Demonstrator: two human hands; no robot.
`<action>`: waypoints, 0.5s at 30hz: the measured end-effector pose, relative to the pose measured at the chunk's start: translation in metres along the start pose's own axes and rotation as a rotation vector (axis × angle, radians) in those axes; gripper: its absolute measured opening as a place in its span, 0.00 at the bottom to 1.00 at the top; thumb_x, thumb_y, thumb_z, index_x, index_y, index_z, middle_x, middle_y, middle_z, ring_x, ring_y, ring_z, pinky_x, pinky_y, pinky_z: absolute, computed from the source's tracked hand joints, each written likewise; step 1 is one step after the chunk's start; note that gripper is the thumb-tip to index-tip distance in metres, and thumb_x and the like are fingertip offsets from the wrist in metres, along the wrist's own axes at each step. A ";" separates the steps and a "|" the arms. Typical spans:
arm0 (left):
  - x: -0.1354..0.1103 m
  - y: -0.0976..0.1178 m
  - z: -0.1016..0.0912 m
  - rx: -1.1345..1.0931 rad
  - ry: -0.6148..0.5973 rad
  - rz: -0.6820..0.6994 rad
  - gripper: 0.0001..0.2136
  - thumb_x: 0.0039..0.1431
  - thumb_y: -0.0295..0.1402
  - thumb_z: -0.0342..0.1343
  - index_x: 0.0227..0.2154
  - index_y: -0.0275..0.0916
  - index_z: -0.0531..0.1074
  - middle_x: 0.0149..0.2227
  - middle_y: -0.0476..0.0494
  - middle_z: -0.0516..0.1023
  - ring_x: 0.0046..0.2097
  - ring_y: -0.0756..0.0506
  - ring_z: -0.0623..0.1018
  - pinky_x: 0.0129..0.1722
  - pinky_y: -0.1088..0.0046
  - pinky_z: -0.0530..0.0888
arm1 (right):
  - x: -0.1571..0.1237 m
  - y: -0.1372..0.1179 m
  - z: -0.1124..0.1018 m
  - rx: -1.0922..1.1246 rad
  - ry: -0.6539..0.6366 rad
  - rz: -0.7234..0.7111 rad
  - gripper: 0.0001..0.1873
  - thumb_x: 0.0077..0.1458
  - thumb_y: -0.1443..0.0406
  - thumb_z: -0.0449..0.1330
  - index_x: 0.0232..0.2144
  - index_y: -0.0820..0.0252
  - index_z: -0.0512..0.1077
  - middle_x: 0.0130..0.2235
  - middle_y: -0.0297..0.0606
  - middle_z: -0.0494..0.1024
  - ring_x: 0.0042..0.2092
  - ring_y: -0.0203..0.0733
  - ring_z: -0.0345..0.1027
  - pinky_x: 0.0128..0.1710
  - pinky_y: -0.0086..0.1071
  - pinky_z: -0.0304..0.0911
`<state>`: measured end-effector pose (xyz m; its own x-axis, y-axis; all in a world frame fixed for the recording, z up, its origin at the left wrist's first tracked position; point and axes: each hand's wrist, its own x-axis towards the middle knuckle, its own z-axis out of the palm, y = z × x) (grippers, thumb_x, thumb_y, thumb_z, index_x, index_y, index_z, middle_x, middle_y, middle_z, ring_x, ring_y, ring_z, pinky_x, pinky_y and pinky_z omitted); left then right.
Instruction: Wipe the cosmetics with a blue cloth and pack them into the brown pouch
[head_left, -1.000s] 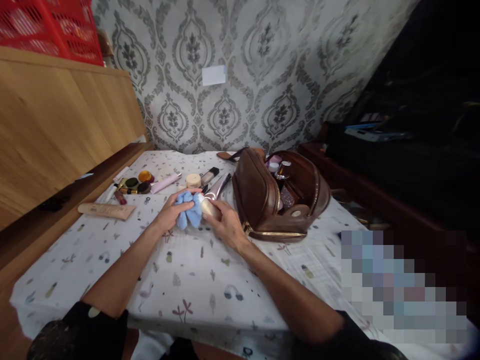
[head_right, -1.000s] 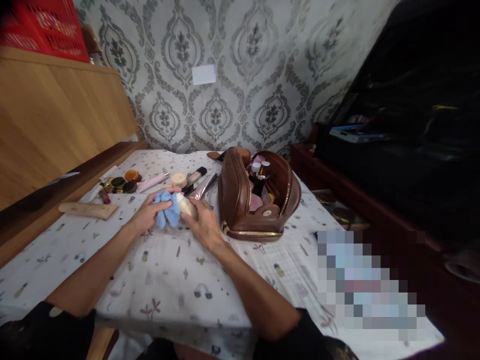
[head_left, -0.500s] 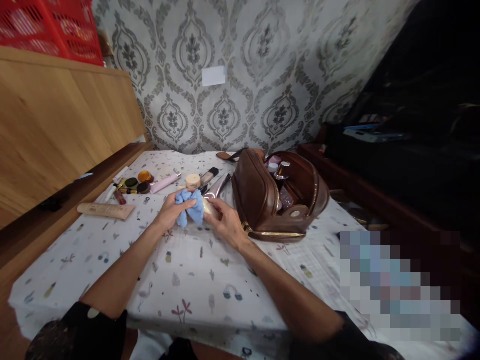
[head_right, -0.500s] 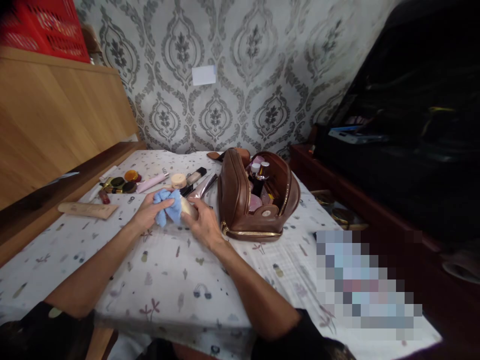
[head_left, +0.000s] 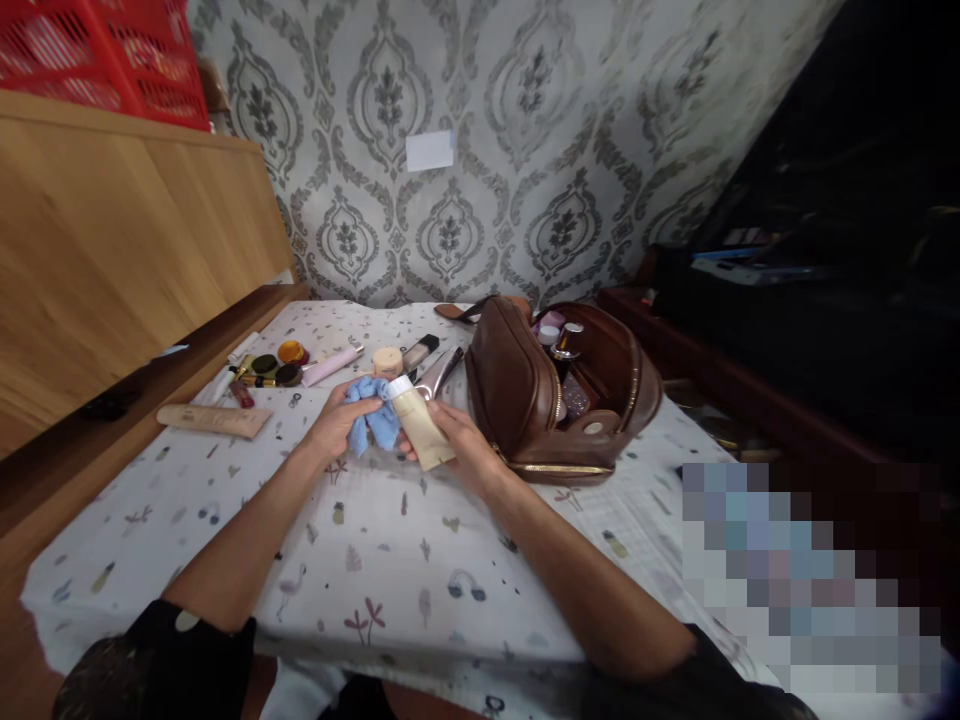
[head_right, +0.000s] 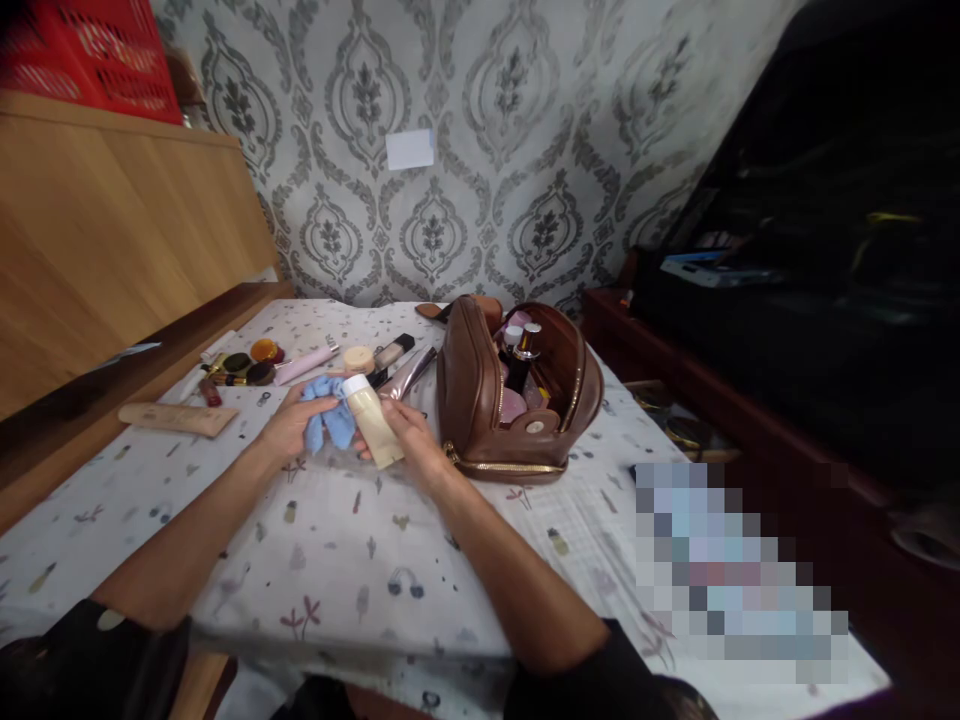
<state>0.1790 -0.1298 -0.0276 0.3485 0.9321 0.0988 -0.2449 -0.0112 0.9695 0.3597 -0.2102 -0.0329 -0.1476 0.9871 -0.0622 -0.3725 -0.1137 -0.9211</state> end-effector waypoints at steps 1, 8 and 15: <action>0.001 -0.001 -0.001 0.009 0.002 0.017 0.20 0.39 0.30 0.68 0.40 0.38 0.80 0.32 0.46 0.82 0.31 0.46 0.80 0.31 0.72 0.76 | 0.000 -0.001 0.000 0.015 -0.002 0.001 0.24 0.55 0.46 0.63 0.42 0.59 0.72 0.32 0.42 0.80 0.30 0.44 0.75 0.36 0.40 0.73; 0.001 -0.004 0.003 0.106 0.044 0.064 0.25 0.37 0.27 0.59 0.45 0.40 0.79 0.34 0.48 0.80 0.31 0.47 0.78 0.27 0.75 0.72 | 0.001 0.001 0.001 0.055 -0.045 -0.007 0.22 0.56 0.48 0.63 0.42 0.60 0.73 0.32 0.42 0.81 0.30 0.43 0.76 0.33 0.36 0.72; -0.010 0.006 0.013 -0.087 -0.109 0.101 0.30 0.40 0.29 0.59 0.53 0.43 0.72 0.43 0.47 0.80 0.46 0.44 0.78 0.43 0.70 0.75 | 0.003 0.000 -0.001 0.079 0.024 -0.022 0.18 0.59 0.52 0.63 0.40 0.62 0.74 0.31 0.42 0.82 0.29 0.40 0.75 0.30 0.31 0.72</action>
<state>0.1853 -0.1439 -0.0197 0.4133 0.8830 0.2227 -0.3594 -0.0665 0.9308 0.3602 -0.2076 -0.0330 -0.1169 0.9918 -0.0519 -0.4466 -0.0992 -0.8892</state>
